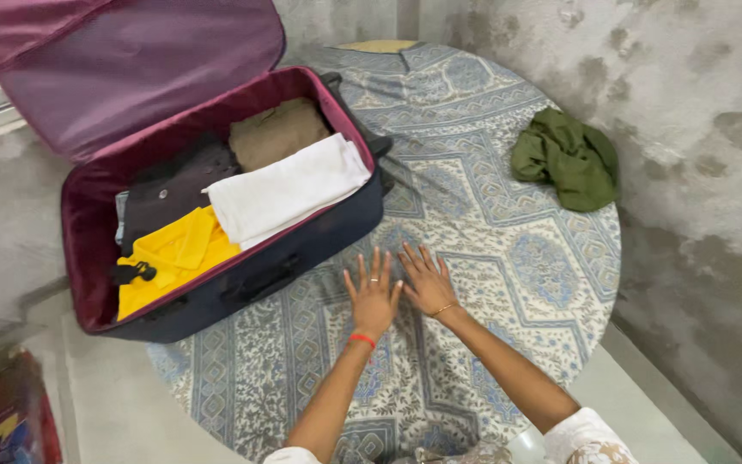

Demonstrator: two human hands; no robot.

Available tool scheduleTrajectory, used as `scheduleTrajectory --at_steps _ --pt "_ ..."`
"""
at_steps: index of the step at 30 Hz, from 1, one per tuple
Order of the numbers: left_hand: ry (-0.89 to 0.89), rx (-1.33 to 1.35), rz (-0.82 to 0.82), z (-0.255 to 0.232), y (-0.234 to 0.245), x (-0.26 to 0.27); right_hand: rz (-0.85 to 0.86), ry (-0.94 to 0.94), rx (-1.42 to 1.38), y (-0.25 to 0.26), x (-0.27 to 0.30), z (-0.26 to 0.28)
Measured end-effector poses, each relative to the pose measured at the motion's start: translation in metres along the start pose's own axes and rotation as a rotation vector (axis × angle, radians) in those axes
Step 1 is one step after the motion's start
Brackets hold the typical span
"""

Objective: The person folds a white cloth and a green shirt and places them into an open suitcase.

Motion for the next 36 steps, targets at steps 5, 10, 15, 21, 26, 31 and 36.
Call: scheduleTrajectory --at_steps 5,10,15,21,26,31,36 --pt "-0.136 0.006 0.101 -0.08 -0.079 -0.018 0.013 -0.079 0.079 -0.002 0.033 -0.098" --pt "-0.289 -0.072 0.23 -0.152 -0.141 -0.041 0.006 -0.148 0.151 -0.004 0.057 -0.193" --pt "-0.294 -0.116 0.405 -0.21 -0.178 -0.081 -0.057 -0.256 0.15 0.014 0.054 -0.265" --pt "-0.263 -0.115 0.372 -0.247 -0.188 -0.12 -0.179 -0.339 0.179 0.058 0.038 -0.314" --pt "-0.153 -0.064 0.505 -0.247 -0.189 -0.129 -0.25 -0.472 0.245 0.099 0.016 -0.36" --pt "-0.117 0.063 0.488 -0.23 -0.196 -0.123 -0.195 -0.694 0.116 0.107 -0.008 -0.427" --pt "-0.034 0.243 0.361 -0.198 -0.2 -0.109 -0.234 -0.654 -0.197 0.082 -0.035 -0.436"
Point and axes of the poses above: each hand's wrist, its own x-axis away from the middle knuckle, its own y-axis out of the back of the hand, z = x × y, the point moved 9 cm from there along -x, towards the middle knuckle, and after that the axes turned 1 degree about z, right-handed, at the moved point
